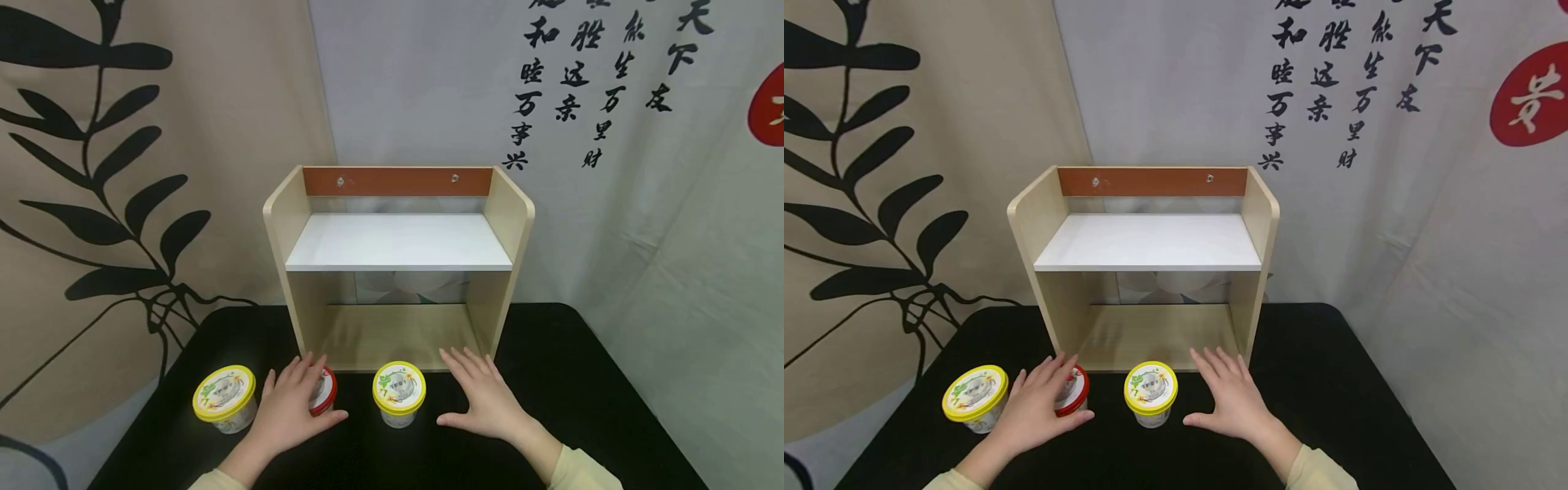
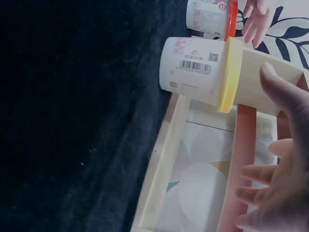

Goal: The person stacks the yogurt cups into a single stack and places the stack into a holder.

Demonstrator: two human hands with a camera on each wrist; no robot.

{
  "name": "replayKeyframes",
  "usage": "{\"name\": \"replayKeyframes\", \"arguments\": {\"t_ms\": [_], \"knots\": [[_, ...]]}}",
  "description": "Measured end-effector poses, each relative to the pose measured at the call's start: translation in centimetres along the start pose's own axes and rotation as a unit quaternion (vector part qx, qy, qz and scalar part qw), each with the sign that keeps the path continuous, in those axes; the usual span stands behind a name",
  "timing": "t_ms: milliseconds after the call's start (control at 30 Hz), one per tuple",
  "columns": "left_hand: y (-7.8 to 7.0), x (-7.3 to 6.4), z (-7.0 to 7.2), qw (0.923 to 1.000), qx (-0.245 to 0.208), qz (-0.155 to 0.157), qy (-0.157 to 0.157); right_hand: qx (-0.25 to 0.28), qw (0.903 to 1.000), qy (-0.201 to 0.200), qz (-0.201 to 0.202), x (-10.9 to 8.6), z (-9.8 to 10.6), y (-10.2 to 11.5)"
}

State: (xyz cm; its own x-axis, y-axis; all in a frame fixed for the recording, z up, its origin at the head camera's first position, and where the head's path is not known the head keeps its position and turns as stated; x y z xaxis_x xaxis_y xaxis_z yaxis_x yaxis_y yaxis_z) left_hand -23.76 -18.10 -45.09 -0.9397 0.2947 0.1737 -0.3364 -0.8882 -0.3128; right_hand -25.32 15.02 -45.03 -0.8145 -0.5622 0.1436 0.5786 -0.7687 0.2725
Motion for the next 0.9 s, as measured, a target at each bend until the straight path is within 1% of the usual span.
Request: {"name": "replayKeyframes", "arguments": {"t_ms": [167, 300, 467, 600, 700, 900], "knots": [[0.1, -0.2, 0.3, 0.9995, -0.021, -0.004, -0.024, 0.039, 0.9989, -0.023, 0.008, 0.0, -0.5, -0.1], [0.5, -0.6, 0.7, 0.9982, -0.048, -0.002, -0.037, 0.078, 0.9966, -0.025, 0.004, 0.1, -0.9, -0.1], [1.6, -1.1, 1.1, 0.9944, -0.097, 0.015, -0.041, 0.109, 0.9938, -0.022, -0.004, 0.3, -1.5, -0.3], [2.4, -1.5, 1.2, 0.989, -0.138, 0.028, -0.046, 0.14, 0.9898, -0.022, -0.01, 0.4, -2.1, -0.5], [2.9, -1.8, 1.1, 0.9832, -0.173, 0.037, -0.045, 0.168, 0.9854, -0.026, -0.01, 0.6, -2.5, -0.6], [3.9, -2.2, 0.4, 0.9704, -0.234, 0.053, -0.028, 0.219, 0.9752, -0.023, 0.018, 1.0, -3.4, -0.8]]}}
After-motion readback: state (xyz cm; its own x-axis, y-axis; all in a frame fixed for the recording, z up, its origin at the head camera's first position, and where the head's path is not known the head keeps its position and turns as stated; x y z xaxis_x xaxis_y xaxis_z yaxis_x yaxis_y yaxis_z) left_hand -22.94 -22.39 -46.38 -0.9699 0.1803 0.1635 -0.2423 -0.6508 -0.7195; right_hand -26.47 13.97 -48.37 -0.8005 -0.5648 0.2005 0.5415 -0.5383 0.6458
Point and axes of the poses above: each hand's wrist, its own x-axis towards the middle knuckle, its own z-axis out of the back of the hand, y = z × x, the point moved 5 cm from there along x, towards the middle knuckle, and after that the axes turned 10 degrees about y, right-handed, at the moved point
